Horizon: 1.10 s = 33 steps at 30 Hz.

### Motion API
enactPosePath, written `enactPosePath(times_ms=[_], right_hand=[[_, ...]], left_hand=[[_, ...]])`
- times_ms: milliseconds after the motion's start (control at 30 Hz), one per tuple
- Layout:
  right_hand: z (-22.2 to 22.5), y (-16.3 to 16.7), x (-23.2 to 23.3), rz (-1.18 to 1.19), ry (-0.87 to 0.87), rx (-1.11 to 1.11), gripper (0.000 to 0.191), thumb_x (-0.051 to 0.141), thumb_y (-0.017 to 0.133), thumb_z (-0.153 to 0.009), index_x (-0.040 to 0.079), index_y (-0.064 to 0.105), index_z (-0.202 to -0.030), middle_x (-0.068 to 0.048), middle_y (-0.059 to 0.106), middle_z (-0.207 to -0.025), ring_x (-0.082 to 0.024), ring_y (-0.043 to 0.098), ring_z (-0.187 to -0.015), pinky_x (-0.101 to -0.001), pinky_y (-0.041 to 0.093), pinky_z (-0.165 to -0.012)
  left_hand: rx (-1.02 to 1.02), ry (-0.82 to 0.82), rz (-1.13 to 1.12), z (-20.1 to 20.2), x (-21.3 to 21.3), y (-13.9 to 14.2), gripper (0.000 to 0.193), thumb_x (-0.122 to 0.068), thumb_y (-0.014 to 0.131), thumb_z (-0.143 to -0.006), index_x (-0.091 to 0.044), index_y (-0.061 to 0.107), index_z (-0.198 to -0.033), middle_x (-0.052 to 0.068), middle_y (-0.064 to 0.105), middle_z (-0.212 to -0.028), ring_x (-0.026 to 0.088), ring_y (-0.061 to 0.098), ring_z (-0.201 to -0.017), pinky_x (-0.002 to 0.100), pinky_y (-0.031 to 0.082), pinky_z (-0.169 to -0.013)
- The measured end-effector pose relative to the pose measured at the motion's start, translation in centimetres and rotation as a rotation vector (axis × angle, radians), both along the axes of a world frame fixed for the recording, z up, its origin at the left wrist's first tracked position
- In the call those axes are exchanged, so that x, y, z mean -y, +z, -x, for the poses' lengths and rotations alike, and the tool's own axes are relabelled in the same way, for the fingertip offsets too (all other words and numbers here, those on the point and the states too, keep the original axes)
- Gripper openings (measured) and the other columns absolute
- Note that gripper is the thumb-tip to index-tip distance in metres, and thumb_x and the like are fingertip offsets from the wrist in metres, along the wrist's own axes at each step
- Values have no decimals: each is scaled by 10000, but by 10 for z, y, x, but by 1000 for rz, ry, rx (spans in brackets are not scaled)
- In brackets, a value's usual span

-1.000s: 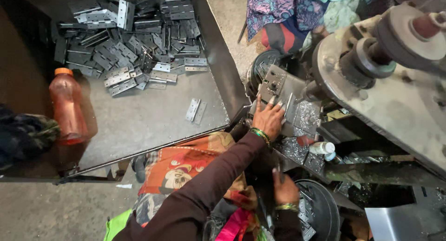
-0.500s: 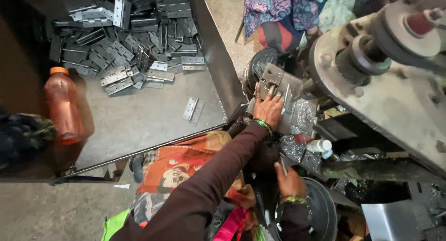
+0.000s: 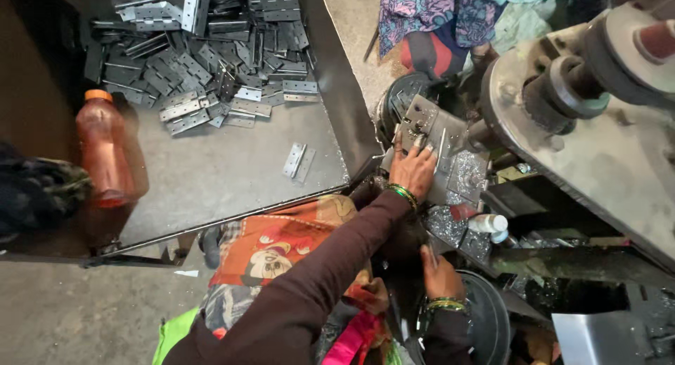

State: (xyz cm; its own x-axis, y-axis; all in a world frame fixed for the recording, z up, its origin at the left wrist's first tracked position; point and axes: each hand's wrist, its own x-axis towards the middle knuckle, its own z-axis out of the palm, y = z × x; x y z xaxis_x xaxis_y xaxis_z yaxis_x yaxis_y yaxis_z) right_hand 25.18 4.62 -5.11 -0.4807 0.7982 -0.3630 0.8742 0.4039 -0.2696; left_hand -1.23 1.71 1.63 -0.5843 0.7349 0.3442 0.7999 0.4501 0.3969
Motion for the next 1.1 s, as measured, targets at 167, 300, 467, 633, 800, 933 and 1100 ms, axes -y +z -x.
enactPosePath(times_ms=[167, 300, 467, 633, 800, 933, 1100], right_hand=[[-3, -29, 32, -110, -102, -16, 760, 750, 392, -931, 114, 727, -1180, -279, 709, -1108, -538, 657, -1028, -608, 514, -870], [-12, -82, 50, -114, -146, -77, 736, 725, 416, -968, 80, 730, -1135, -302, 725, -1021, -520, 682, -1002, -596, 533, -843], [-8, -62, 15, 48, -45, -95, 777, 719, 442, -987, 8, 749, -1058, -345, 710, -964, -522, 699, -954, -594, 529, -844], [2, 1, -7, -48, 8, 75, 730, 700, 418, -922, 74, 725, -1142, -286, 707, -1046, -529, 649, -1018, -602, 502, -861], [-1, -48, 46, -88, -53, -214, 735, 693, 416, -927, 40, 718, -1080, -300, 708, -980, -527, 662, -948, -583, 511, -823], [-15, -96, 45, -41, -95, -166, 765, 696, 430, -958, -16, 710, -976, -317, 703, -946, -528, 674, -931, -588, 516, -807], [-16, -72, 21, 11, -59, -183, 781, 717, 473, -949, -22, 724, -981, -333, 706, -935, -535, 667, -958, -583, 518, -816]], left_hand=[[16, 28, -80, 0, -1, -1, 362, -164, 561, -896, -120, 660, -1242, 27, 658, -1294, 267, 500, -1398, 682, 2, -1247], [-17, 20, -55, 5, -7, -3, 381, -145, 573, -853, -120, 667, -1221, 12, 666, -1237, 280, 481, -1396, 721, -23, -1213], [36, -9, -41, 10, -11, -4, 292, -151, 589, -896, -136, 684, -1171, 22, 663, -1266, 285, 452, -1447, 725, -39, -1232], [27, 1, 105, 18, -32, -2, 329, -164, 562, -896, -137, 680, -1202, 21, 638, -1341, 276, 432, -1453, 724, -44, -1216], [18, 3, 41, 22, -41, -13, 405, -198, 530, -900, -154, 660, -1280, 14, 604, -1421, 262, 404, -1472, 721, -52, -1205], [5, -5, 30, 27, -42, -19, 404, -196, 489, -932, -186, 652, -1302, -18, 582, -1457, 246, 359, -1498, 738, -91, -1195], [113, -96, 170, 42, -37, -2, 386, -246, 476, -983, -214, 631, -1335, -47, 546, -1515, 226, 306, -1542, 716, -139, -1224]])
